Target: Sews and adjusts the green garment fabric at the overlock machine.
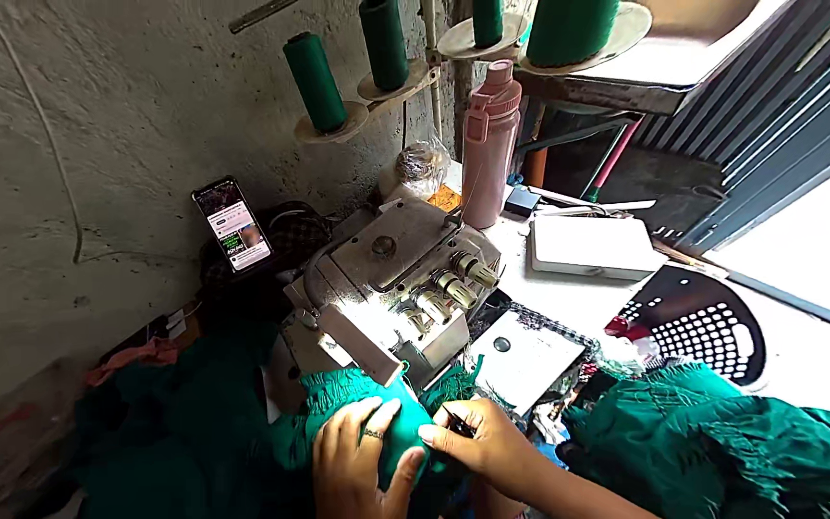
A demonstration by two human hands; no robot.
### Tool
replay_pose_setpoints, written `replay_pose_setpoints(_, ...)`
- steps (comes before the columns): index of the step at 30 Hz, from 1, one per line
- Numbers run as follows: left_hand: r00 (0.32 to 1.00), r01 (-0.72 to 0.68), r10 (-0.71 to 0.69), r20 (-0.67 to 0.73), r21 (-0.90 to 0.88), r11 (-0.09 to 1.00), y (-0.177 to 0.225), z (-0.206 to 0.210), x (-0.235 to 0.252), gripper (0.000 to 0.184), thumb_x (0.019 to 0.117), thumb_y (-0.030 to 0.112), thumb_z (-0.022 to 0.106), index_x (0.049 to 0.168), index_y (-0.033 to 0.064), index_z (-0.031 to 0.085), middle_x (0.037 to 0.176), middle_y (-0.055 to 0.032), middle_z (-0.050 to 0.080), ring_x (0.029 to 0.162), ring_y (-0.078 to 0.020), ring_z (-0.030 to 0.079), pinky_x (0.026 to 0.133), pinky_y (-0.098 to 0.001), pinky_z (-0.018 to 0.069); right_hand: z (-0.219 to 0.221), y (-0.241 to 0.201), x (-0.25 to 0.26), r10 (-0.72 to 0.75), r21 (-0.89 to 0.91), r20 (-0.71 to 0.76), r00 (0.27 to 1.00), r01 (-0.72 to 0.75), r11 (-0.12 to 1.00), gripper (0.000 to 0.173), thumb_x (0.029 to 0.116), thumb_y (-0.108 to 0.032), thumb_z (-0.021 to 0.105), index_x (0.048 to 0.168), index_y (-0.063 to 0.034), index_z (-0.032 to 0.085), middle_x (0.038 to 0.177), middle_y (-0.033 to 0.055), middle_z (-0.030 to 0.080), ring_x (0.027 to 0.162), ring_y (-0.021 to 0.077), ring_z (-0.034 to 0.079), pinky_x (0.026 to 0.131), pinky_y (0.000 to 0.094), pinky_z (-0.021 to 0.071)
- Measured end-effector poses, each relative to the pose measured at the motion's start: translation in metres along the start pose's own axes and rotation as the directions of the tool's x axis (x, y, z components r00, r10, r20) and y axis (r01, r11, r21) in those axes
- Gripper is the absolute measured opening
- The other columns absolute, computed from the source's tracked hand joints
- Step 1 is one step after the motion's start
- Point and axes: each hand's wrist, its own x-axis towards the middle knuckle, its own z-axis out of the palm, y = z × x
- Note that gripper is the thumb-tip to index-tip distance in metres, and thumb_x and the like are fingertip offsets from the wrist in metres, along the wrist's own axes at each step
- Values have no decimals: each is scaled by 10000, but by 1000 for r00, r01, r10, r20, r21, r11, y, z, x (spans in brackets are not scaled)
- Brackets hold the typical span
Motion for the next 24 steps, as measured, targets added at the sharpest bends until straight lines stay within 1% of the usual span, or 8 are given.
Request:
replay_pose_setpoints(3,999,5,-7,52,51,999,-1,1,0,612,1020,623,369,1225,190,751,1216,-154,687,1225,-335,593,1079,-514,408,-2,6,-1,-42,-30,11,999,42,999,324,964,-334,656,762,-83,681,651,-80,570,592,-67,490,550,139,378)
replay_pose_setpoints(9,999,-20,18,44,49,999,-10,3,1,428,1033,443,445,1222,222,760,1243,-131,680,1274,-295,573,1139,-486,374,2,7,4,-98,-75,-18,995,96,993,329,969,-328,653,759,-80,697,702,-54,614,638,-54,523,571,139,397)
replay_pose_setpoints(12,999,-43,35,42,204,978,8,-5,-1,358,1012,374,495,1183,235,777,1211,-115,712,1195,-347,617,1042,-563,407,4,7,9,-112,-97,-24,993,110,989,316,968,-313,649,774,-69,696,726,-30,626,656,-34,544,589,149,422)
replay_pose_setpoints(14,1000,-30,29,8,269,963,30,-5,-10,294,945,374,614,1137,211,766,1080,-102,703,1042,-323,615,921,-507,407,6,9,8,-151,-102,-33,988,147,984,278,936,-273,664,767,-52,676,783,-6,627,703,-21,546,618,147,428)
replay_pose_setpoints(15,1000,-13,19,-21,286,958,36,1,-17,307,907,365,654,1142,185,737,1047,-103,681,1005,-309,595,908,-480,389,5,10,5,-167,-109,-30,985,163,981,283,924,-281,682,767,-46,674,831,4,627,740,-18,543,640,143,430)
replay_pose_setpoints(17,994,23,13,-112,314,949,31,19,-31,317,899,354,661,1158,171,653,1064,-89,624,1060,-274,559,1010,-451,355,5,12,-2,-167,-123,-23,986,163,979,333,915,-342,721,760,-49,685,906,12,620,800,-11,546,679,150,440)
replay_pose_setpoints(20,960,22,74,-270,337,941,11,42,-39,214,973,403,557,1108,238,558,1098,-19,542,1135,-191,501,1112,-395,268,7,15,-15,-243,-181,-52,969,230,956,366,914,-383,740,735,-73,664,910,15,589,771,-30,526,636,101,432)
replay_pose_setpoints(24,942,-1,75,-328,220,976,6,37,-29,222,1002,426,503,1053,261,642,990,33,601,1077,-167,537,1105,-372,274,7,-3,-29,-332,-216,-71,941,310,926,371,924,-363,756,727,-67,651,915,67,595,758,9,539,620,124,447)
